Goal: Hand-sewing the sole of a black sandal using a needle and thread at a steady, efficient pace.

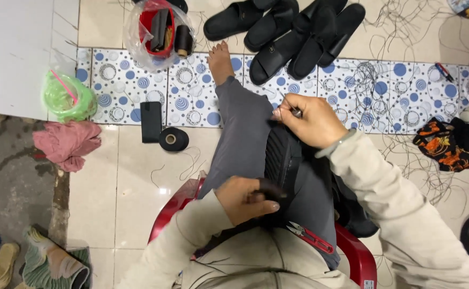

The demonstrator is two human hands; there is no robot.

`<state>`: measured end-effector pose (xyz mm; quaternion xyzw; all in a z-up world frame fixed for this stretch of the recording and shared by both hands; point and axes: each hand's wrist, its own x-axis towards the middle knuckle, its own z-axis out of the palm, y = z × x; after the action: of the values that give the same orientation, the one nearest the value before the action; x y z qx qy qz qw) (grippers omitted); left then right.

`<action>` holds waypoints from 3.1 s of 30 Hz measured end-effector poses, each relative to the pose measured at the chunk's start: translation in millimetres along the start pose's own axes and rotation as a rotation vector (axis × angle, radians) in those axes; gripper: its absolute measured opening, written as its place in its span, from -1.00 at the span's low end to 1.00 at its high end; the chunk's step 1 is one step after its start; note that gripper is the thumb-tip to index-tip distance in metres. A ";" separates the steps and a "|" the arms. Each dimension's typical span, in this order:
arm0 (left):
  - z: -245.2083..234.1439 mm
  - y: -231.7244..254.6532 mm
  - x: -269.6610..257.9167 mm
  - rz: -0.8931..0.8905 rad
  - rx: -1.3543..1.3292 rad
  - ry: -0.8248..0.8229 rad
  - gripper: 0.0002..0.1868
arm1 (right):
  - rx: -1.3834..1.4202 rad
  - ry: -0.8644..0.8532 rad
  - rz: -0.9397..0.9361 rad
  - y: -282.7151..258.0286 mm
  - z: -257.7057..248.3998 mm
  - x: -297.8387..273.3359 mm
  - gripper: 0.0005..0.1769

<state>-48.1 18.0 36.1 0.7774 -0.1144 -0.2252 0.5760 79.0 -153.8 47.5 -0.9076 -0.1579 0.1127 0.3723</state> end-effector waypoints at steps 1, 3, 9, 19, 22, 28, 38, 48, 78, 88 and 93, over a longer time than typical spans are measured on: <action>-5.6 12.5 1.2 0.065 -0.448 -0.096 -0.84 | 0.200 -0.007 0.013 -1.3 6.0 5.6 -0.87; 0.2 -15.2 34.7 0.320 -0.178 0.254 -0.92 | 0.307 -0.005 0.014 0.8 14.2 7.6 -0.85; -30.4 40.9 107.3 0.603 0.268 1.006 -0.77 | 0.511 0.052 0.050 40.4 34.0 5.0 -0.75; -54.8 91.8 157.1 0.423 -0.584 1.235 -0.59 | 0.038 0.287 0.010 4.8 37.9 -11.3 -0.79; -57.7 74.2 143.2 0.542 -0.637 0.938 -0.64 | 0.335 0.234 0.009 -5.4 31.1 -13.4 -0.73; -159.7 -13.6 62.6 -0.005 -0.137 0.153 -0.76 | -0.440 0.095 0.269 30.9 -50.8 -57.3 -0.72; -34.8 -16.8 49.7 0.232 0.436 0.094 -0.06 | -0.645 -0.097 -0.150 -20.0 -41.6 -121.7 -0.59; -16.5 -24.9 66.9 0.196 0.407 -0.032 0.06 | -0.946 -0.036 -0.191 -19.2 -33.1 -118.5 -0.56; -3.2 -38.7 21.5 0.536 0.286 0.399 -0.79 | -0.721 0.122 -0.178 2.1 3.0 -110.5 -0.84; -14.4 -0.2 7.2 0.392 0.009 0.262 -0.86 | -0.371 0.196 -0.248 -10.5 -1.4 -107.3 -0.68; -18.1 9.0 19.2 0.261 -0.325 0.133 -0.91 | -0.246 0.211 -0.230 -7.2 2.0 -103.8 -0.67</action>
<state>-21.9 22.0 44.7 0.6661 -0.1382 -0.1125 0.7243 -19.1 -186.2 60.3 -0.9290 -0.2333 -0.0467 0.2834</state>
